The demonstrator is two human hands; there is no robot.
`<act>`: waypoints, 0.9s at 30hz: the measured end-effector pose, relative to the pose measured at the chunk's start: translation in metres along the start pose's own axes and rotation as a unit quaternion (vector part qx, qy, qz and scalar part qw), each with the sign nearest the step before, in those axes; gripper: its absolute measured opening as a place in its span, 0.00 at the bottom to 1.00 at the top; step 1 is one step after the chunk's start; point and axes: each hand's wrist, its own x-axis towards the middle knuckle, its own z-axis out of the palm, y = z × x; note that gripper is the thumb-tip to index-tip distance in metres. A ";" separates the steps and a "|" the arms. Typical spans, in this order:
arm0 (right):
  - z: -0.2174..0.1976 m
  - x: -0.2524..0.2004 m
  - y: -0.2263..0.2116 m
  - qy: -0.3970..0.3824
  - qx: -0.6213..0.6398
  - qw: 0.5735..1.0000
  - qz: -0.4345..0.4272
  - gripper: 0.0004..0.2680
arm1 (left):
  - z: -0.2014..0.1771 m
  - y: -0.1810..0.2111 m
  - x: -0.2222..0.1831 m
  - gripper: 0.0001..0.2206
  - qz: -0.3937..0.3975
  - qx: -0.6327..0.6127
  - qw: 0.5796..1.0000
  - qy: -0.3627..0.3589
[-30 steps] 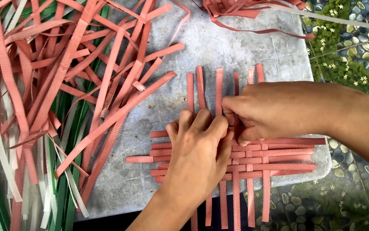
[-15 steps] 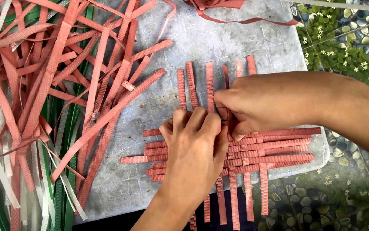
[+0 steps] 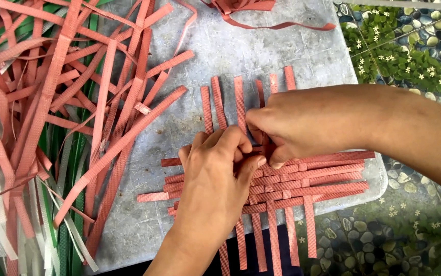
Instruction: Weaving a flat mat or basket base using pink plastic strips on a board at floor level.
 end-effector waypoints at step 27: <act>0.004 0.001 0.009 0.023 0.019 0.999 -0.024 0.13 | -0.002 -0.022 -0.014 0.14 0.247 0.169 0.954 0.025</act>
